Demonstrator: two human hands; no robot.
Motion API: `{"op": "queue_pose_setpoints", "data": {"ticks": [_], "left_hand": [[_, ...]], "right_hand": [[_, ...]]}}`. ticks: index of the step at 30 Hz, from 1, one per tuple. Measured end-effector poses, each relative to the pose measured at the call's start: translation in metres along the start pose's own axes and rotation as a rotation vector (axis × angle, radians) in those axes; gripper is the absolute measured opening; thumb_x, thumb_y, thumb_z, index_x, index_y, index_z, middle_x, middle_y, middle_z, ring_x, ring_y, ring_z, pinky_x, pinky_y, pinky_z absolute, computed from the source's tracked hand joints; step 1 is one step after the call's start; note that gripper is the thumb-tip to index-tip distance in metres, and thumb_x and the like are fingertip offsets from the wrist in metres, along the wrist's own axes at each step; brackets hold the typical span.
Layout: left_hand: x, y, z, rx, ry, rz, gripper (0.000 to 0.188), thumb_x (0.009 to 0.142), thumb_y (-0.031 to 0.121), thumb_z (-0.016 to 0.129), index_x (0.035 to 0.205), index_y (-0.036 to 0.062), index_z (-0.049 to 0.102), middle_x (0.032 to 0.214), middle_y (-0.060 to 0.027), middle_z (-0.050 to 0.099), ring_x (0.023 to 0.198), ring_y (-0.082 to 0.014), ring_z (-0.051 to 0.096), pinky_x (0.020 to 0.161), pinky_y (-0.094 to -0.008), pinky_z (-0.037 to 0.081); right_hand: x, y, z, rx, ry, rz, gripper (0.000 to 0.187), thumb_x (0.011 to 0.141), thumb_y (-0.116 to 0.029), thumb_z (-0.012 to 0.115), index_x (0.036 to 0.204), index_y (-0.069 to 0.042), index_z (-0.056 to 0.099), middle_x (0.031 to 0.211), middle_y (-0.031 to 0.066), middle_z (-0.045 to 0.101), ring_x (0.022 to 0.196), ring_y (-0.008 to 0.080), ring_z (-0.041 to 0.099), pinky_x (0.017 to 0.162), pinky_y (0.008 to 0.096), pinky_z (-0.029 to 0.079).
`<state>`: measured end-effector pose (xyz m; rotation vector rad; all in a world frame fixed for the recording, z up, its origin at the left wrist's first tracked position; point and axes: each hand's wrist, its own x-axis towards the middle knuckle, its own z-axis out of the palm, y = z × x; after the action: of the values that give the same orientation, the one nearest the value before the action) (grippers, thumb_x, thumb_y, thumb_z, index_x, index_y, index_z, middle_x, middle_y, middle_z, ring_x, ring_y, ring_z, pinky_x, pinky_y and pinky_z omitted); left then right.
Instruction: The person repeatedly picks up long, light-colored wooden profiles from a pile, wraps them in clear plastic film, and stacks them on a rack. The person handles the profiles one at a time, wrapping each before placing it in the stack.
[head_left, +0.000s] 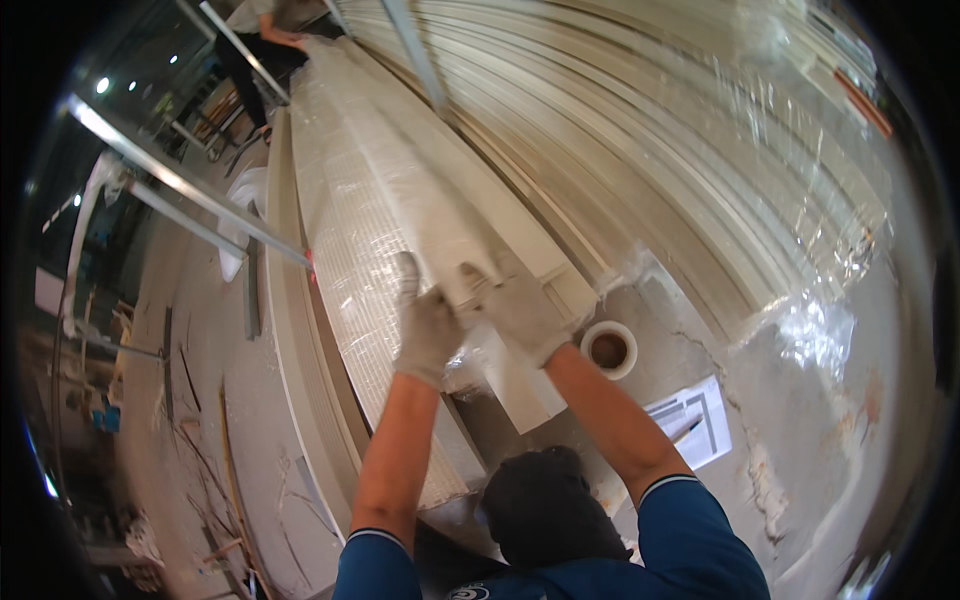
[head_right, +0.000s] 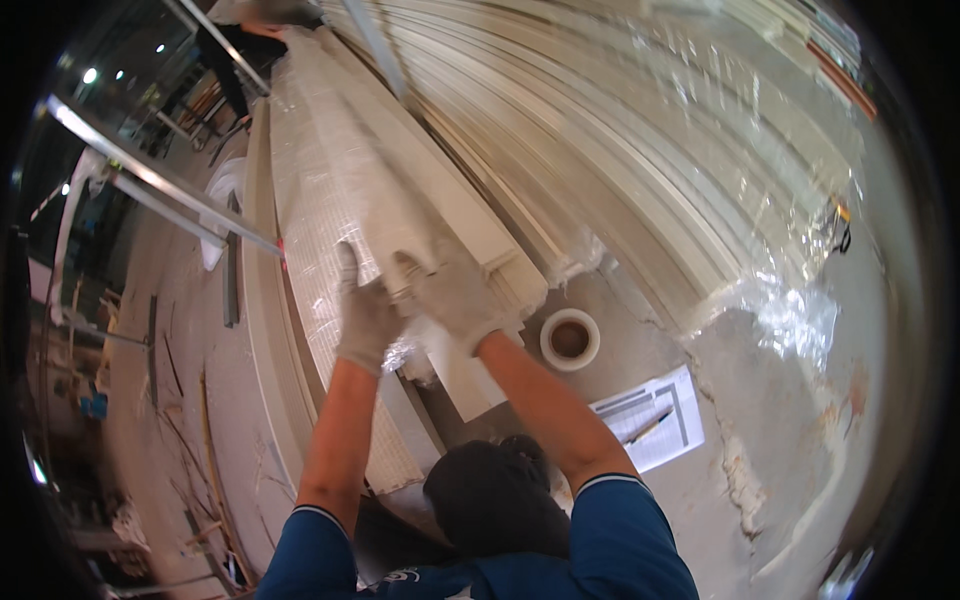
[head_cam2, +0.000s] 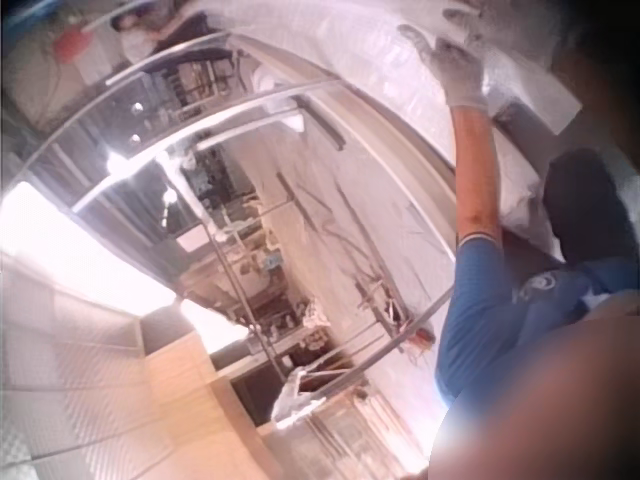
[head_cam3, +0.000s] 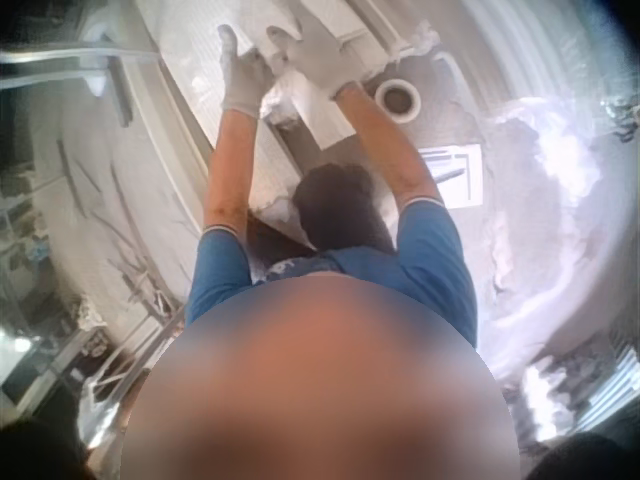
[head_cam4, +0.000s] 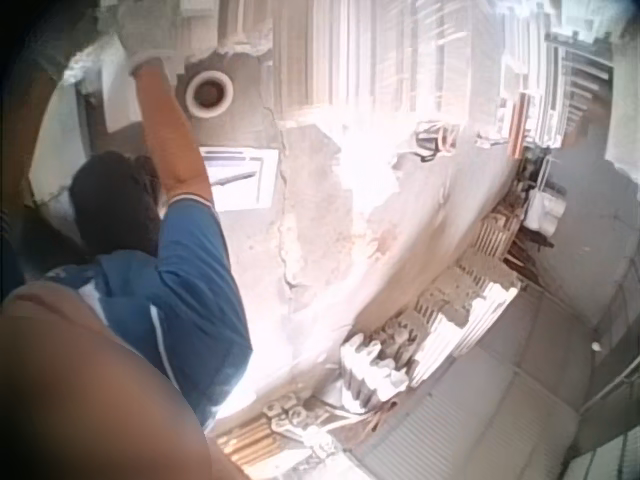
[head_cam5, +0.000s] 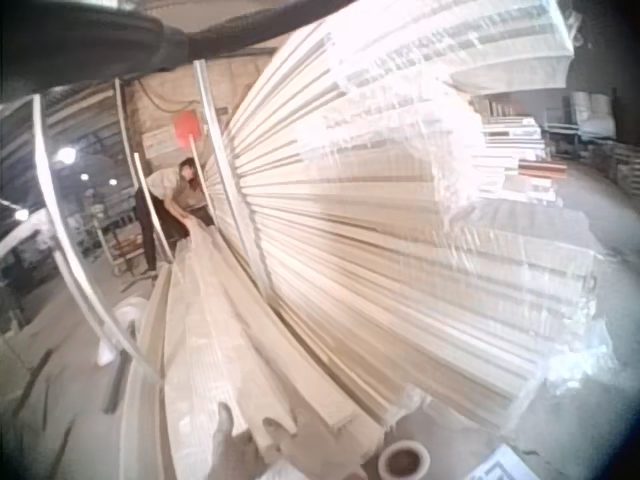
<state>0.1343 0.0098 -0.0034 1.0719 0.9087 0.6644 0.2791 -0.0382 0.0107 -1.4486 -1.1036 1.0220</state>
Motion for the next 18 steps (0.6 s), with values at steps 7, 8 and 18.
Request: {"op": "queue_pose_setpoints", "data": {"ticks": [7, 8, 18], "left_hand": [[-0.034, 0.011, -0.031, -0.586, 0.241, -0.023, 0.038, 0.089, 0.038, 0.073, 0.103, 0.0046, 0.061, 0.09, -0.0104, 0.068, 0.077, -0.0222, 0.068, 0.068, -0.0319, 0.06], [-0.033, 0.007, -0.034, -0.603, 0.23, -0.015, 0.037, 0.088, 0.036, 0.073, 0.103, 0.004, 0.061, 0.09, -0.0106, 0.068, 0.078, -0.0229, 0.069, 0.07, -0.033, 0.06], [-0.017, -0.034, -0.042, -0.638, 0.244, 0.007, 0.032, 0.082, 0.02, 0.076, 0.107, 0.0031, 0.065, 0.1, -0.0136, 0.07, 0.086, -0.0306, 0.071, 0.075, -0.0419, 0.062]], "right_hand": [[-0.025, 0.006, 0.061, 0.001, 0.001, -0.026, 0.076, 0.095, -0.051, 0.058, 0.141, 0.008, 0.043, 0.132, 0.0275, 0.058, 0.122, 0.0392, 0.057, 0.102, 0.0415, 0.046], [-0.025, 0.007, 0.061, 0.009, 0.005, -0.028, 0.075, 0.095, -0.052, 0.058, 0.141, 0.006, 0.045, 0.13, 0.0271, 0.059, 0.12, 0.0393, 0.058, 0.101, 0.0426, 0.046], [0.049, 0.011, -0.072, -0.844, 0.221, -0.13, 0.066, 0.092, -0.063, 0.054, 0.12, -0.004, 0.064, 0.107, 0.0188, 0.069, 0.101, 0.0341, 0.066, 0.085, 0.044, 0.052]]}}
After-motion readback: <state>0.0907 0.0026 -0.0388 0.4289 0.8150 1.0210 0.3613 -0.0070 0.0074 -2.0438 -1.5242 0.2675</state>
